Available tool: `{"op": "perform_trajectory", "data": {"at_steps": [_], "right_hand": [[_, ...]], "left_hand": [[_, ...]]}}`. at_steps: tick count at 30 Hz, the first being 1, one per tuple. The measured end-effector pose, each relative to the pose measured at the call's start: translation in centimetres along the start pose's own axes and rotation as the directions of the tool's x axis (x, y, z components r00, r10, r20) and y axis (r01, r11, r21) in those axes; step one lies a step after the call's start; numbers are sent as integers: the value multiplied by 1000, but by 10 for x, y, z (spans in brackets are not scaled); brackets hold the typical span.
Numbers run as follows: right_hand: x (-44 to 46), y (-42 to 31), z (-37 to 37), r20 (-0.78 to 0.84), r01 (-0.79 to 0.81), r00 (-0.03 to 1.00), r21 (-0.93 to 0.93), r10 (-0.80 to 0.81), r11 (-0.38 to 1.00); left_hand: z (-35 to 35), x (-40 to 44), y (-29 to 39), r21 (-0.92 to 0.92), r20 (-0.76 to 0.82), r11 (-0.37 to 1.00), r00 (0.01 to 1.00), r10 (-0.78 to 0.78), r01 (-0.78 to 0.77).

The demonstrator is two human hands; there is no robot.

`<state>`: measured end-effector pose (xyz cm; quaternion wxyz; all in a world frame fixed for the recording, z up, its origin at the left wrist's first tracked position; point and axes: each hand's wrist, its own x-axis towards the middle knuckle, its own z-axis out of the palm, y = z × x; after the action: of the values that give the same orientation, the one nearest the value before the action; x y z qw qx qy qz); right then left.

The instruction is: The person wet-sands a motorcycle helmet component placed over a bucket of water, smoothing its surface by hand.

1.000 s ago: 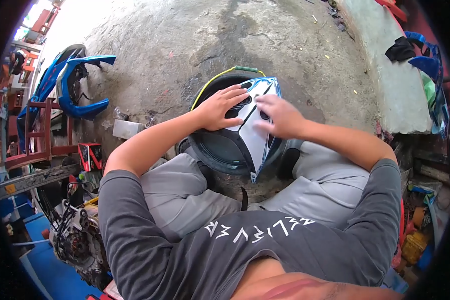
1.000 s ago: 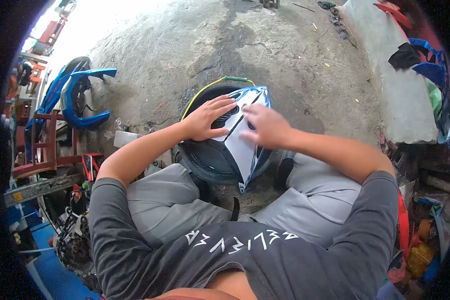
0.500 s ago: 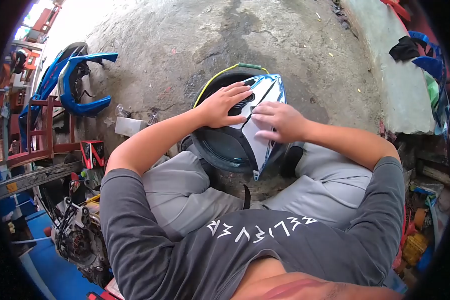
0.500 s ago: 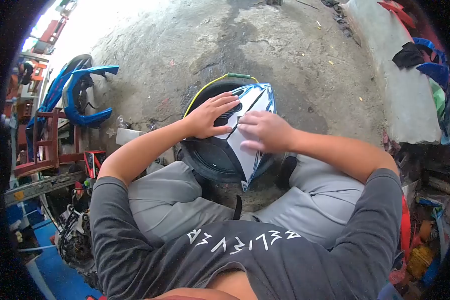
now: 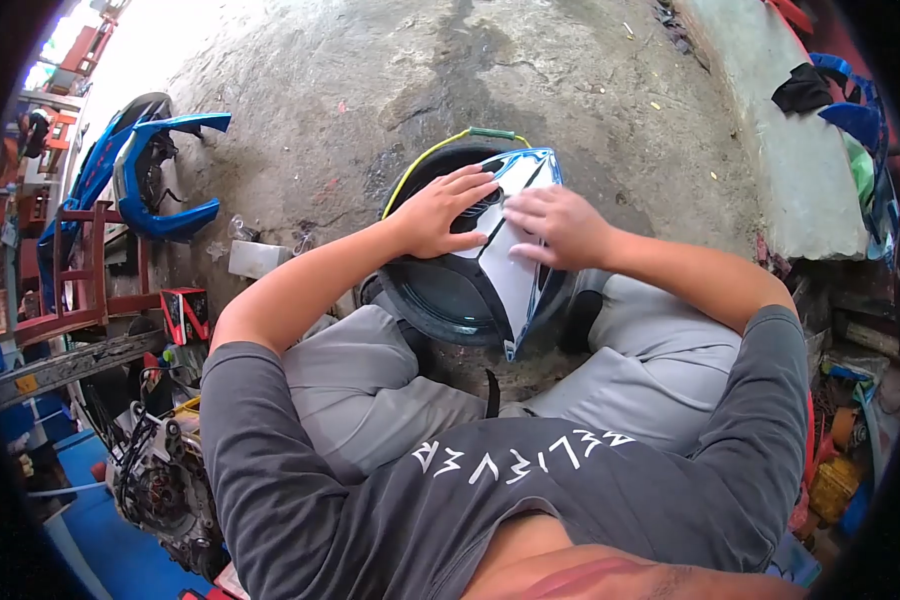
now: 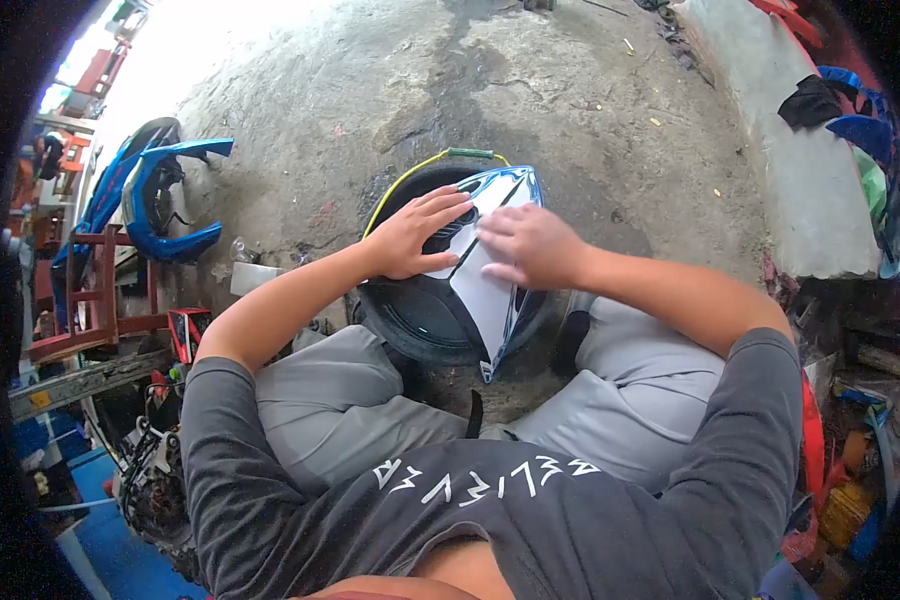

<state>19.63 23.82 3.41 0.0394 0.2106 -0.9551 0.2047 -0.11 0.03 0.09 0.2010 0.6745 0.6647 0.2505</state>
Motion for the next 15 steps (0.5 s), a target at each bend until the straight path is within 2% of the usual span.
{"op": "perform_trajectory", "data": {"at_steps": [1, 4, 5, 8, 9, 10, 12, 15], "right_hand": [[-1, 12, 0, -24, -2, 1000, -59, 1, 998], [-5, 39, -5, -83, -272, 961, -84, 265, 959], [-7, 40, -2, -66, -282, 959, -77, 277, 956], [-6, 5, -2, -9, -62, 998, -14, 61, 998], [-3, -7, 0, -8, 57, 998, -36, -57, 998], [3, -17, -8, 66, 104, 992, 27, -106, 994], [4, -6, -4, 87, 122, 989, 12, -122, 992], [-1, 29, -2, -17, 67, 997, -116, -70, 991]], "left_hand": [[0, 1, -1, 8, 7, 1000, 1000, 13, -13], [-1, 1, -1, 5, 3, 1000, 1000, 12, -12], [-1, 0, 0, 1, 1, 1000, 1000, 9, -9], [1, 0, -3, 0, -9, 1000, 1000, 20, -20], [1, 0, -3, 5, -11, 1000, 1000, 18, -18], [1, 1, -3, 10, -8, 1000, 1000, 16, -16], [1, -2, -2, 13, 1, 1000, 1000, 12, -12], [0, 1, -1, 7, -1, 1000, 1000, 14, -14]]}}
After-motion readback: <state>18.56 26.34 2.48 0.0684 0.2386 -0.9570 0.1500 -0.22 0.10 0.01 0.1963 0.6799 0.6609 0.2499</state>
